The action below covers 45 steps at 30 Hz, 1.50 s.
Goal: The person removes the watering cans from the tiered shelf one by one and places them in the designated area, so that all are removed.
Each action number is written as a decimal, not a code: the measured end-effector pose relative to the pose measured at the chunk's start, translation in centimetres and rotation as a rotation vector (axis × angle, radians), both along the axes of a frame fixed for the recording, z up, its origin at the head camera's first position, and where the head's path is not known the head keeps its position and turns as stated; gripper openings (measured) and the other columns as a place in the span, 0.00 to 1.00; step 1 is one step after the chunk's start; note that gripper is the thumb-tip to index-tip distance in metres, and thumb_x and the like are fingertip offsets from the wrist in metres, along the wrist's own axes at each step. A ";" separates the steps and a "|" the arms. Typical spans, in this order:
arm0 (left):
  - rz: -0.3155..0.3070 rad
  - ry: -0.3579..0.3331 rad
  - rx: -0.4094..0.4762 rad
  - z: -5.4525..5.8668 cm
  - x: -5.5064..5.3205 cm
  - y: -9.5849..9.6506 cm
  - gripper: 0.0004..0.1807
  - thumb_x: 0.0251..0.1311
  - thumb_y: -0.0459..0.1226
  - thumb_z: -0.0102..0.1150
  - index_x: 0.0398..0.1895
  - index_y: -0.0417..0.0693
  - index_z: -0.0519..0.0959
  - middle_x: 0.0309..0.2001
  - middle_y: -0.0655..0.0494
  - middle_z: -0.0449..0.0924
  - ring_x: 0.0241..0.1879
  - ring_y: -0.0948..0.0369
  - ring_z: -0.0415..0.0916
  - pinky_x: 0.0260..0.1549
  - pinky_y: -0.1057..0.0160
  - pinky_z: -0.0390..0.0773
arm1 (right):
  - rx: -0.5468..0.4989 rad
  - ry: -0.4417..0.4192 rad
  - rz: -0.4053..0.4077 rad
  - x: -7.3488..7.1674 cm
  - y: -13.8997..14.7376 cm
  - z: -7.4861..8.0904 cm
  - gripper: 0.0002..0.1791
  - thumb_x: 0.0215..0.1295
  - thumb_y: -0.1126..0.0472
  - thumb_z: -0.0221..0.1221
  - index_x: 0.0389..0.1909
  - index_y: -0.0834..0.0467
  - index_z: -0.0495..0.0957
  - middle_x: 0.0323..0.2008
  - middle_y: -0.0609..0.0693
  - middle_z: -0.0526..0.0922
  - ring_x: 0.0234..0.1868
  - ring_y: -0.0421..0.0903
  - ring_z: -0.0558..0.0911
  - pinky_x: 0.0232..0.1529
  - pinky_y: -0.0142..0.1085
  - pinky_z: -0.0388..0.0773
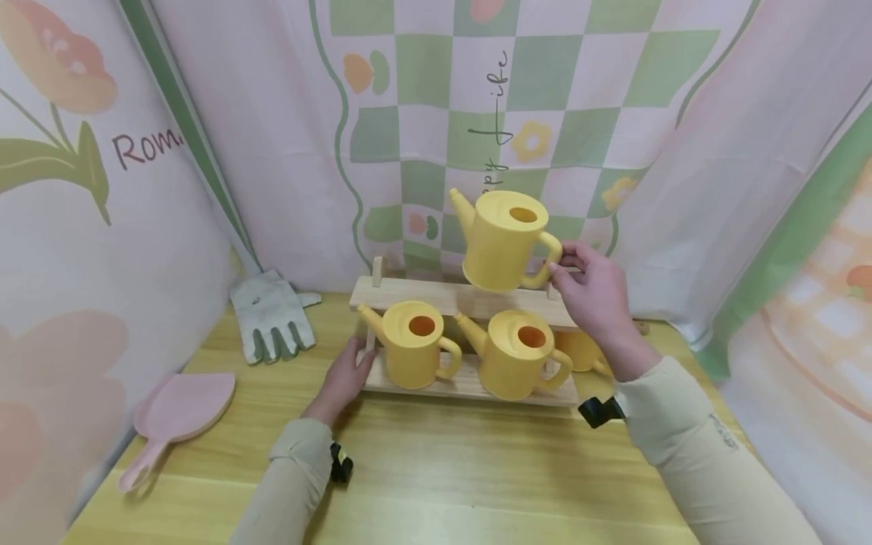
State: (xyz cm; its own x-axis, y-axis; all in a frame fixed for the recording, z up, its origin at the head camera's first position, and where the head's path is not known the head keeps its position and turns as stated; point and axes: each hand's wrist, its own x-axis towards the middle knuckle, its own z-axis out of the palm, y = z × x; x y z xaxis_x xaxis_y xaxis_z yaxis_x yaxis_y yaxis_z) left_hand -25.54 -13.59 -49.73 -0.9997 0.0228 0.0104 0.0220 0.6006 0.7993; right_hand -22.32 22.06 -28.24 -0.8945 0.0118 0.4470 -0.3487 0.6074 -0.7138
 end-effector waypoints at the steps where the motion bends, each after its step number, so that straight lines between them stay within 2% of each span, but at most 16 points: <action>1: 0.000 0.000 0.000 0.0 0.0 0.0 0.23 0.73 0.51 0.45 0.63 0.48 0.66 0.64 0.40 0.70 0.64 0.44 0.66 0.63 0.41 0.65 | 0.001 0.003 -0.001 0.1 0.1 0.0 0.16 0.71 0.65 0.54 0.55 0.70 0.73 0.47 0.65 0.82 0.43 0.59 0.84 0.34 0.19 0.77; 5: -0.007 0.007 -0.006 0.1 0.1 -0.1 0.24 0.73 0.51 0.45 0.63 0.47 0.65 0.64 0.39 0.69 0.64 0.43 0.66 0.63 0.41 0.64 | -0.001 0.015 -0.007 0.4 0.8 0.0 0.17 0.71 0.65 0.54 0.55 0.71 0.73 0.47 0.65 0.82 0.43 0.59 0.84 0.35 0.18 0.77; 6: -0.006 0.011 -0.006 0.1 0.2 -0.1 0.24 0.73 0.51 0.45 0.63 0.46 0.65 0.64 0.39 0.70 0.64 0.43 0.66 0.63 0.41 0.64 | 0.000 0.018 -0.010 0.4 1.0 0.0 0.17 0.71 0.65 0.54 0.55 0.71 0.73 0.47 0.66 0.82 0.42 0.55 0.85 0.36 0.18 0.77; 8: -0.010 0.021 -0.012 0.1 0.2 -0.2 0.24 0.73 0.50 0.45 0.63 0.46 0.65 0.63 0.39 0.70 0.64 0.43 0.67 0.63 0.41 0.65 | 0.004 0.024 -0.018 0.5 1.3 -0.1 0.17 0.71 0.64 0.54 0.54 0.71 0.73 0.46 0.66 0.82 0.41 0.53 0.85 0.36 0.18 0.77; 12: -0.006 0.035 -0.014 0.0 0.1 -0.1 0.23 0.73 0.50 0.46 0.61 0.45 0.66 0.61 0.39 0.72 0.62 0.43 0.68 0.61 0.42 0.67 | 0.012 0.020 -0.037 0.8 2.0 -0.1 0.16 0.71 0.63 0.54 0.54 0.70 0.73 0.46 0.65 0.82 0.35 0.35 0.83 0.34 0.18 0.77; 17: 0.000 0.024 -0.012 0.0 0.0 0.0 0.23 0.73 0.50 0.46 0.61 0.46 0.67 0.61 0.40 0.72 0.62 0.44 0.68 0.61 0.42 0.67 | 0.000 0.016 -0.054 1.3 2.8 -0.2 0.17 0.71 0.63 0.54 0.54 0.70 0.73 0.47 0.66 0.82 0.31 0.22 0.78 0.33 0.18 0.77; 35: -0.005 -0.001 -0.008 0.0 0.1 0.0 0.24 0.73 0.51 0.44 0.63 0.46 0.65 0.64 0.40 0.70 0.64 0.44 0.66 0.63 0.41 0.64 | 0.007 -0.018 -0.093 2.5 6.5 -0.8 0.17 0.72 0.63 0.53 0.54 0.71 0.72 0.47 0.68 0.80 0.31 0.24 0.80 0.33 0.19 0.78; 45: -0.006 -0.007 -0.005 0.1 0.1 0.1 0.25 0.73 0.50 0.44 0.64 0.46 0.65 0.65 0.40 0.68 0.65 0.43 0.64 0.64 0.40 0.62 | 0.016 -0.064 -0.125 3.3 7.9 -1.1 0.20 0.73 0.62 0.51 0.59 0.72 0.68 0.50 0.71 0.78 0.31 0.20 0.76 0.32 0.19 0.78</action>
State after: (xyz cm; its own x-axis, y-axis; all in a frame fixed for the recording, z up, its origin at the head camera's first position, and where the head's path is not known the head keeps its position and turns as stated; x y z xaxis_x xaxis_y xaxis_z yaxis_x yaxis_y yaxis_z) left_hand -25.42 -13.53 -49.64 -0.9996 0.0289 0.0038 0.0205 0.6042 0.7966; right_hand -19.06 29.97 -29.35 -0.9130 0.1183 0.3905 -0.2239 0.6549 -0.7218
